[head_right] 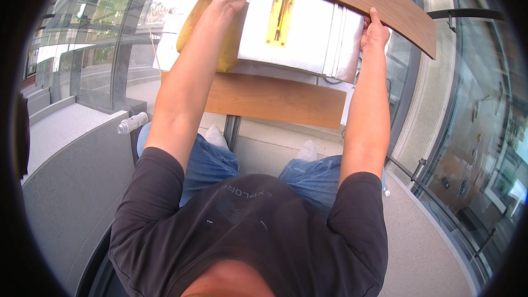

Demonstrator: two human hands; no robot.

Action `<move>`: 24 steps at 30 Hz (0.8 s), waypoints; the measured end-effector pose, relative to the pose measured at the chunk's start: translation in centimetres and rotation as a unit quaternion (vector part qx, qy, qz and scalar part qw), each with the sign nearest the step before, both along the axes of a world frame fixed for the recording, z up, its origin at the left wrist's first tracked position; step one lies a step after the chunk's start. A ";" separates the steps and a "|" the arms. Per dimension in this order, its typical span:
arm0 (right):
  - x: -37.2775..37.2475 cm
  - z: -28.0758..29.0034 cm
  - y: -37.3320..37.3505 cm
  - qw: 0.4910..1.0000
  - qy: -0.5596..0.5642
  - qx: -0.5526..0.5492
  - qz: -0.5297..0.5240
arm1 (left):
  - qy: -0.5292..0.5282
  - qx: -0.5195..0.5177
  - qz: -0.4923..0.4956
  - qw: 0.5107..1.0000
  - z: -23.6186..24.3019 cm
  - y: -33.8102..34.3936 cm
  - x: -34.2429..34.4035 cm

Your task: The recorder uses a tabletop saw to cut wood flooring planks and then fits them into a floor gap, using a square for measurement.

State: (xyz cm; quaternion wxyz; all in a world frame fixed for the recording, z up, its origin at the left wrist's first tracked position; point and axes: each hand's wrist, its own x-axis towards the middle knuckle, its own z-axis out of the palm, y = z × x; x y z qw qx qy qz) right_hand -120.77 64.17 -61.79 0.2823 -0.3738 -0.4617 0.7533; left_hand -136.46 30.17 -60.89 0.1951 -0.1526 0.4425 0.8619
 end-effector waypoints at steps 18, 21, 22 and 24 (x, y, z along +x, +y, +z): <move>0.4 0.4 -0.2 1.000 0.002 0.002 -0.003 | -0.001 0.003 0.013 1.000 0.4 0.0 0.5; 0.4 0.4 -0.4 1.000 -0.007 0.002 -0.007 | -0.002 0.005 0.015 1.000 0.1 -0.1 0.4; 0.5 0.3 -0.3 1.000 -0.012 0.003 -0.008 | -0.004 0.005 0.016 1.000 0.0 0.0 0.3; 0.8 0.2 0.0 1.000 -0.013 0.005 -0.008 | -0.007 0.006 0.010 1.000 -0.4 0.3 0.3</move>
